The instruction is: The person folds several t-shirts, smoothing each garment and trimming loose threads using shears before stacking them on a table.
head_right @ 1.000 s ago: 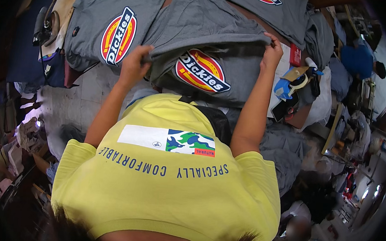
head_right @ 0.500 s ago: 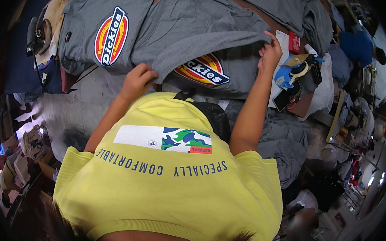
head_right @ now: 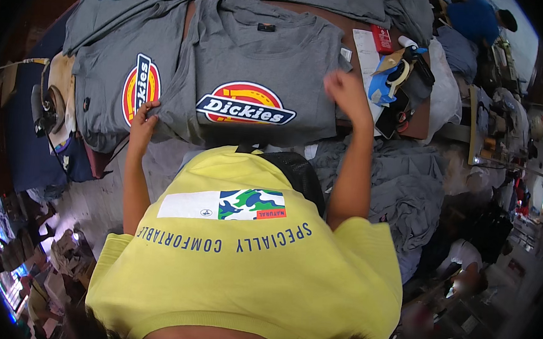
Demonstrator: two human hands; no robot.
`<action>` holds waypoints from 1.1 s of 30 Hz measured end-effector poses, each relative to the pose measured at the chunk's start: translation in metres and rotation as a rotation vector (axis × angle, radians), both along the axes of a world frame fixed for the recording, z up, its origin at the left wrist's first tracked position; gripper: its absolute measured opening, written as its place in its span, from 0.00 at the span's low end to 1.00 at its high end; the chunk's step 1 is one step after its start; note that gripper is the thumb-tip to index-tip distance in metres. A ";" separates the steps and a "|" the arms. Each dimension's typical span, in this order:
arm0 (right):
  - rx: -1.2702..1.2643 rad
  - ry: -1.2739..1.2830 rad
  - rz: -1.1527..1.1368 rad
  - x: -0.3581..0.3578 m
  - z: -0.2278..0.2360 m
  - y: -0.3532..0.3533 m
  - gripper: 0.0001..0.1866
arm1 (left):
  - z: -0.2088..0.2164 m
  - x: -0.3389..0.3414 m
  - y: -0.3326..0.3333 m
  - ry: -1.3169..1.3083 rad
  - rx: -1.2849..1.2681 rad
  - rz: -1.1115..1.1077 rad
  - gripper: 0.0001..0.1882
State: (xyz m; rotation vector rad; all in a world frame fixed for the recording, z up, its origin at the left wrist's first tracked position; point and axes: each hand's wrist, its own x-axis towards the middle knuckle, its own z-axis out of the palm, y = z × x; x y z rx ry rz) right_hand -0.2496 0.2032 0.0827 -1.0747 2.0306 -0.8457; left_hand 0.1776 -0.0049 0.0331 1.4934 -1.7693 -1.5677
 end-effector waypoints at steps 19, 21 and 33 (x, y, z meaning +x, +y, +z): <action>0.093 -0.559 -0.429 0.057 -0.058 0.135 0.24 | 0.023 -0.070 -0.025 -0.671 -0.518 -0.633 0.24; 0.029 -0.547 -0.382 0.054 -0.016 0.135 0.23 | 0.023 -0.045 -0.038 -0.347 -0.318 -0.624 0.26; -0.489 0.282 -0.201 -0.113 0.215 -0.007 0.08 | 0.265 -0.079 -0.171 0.487 -0.302 -0.215 0.17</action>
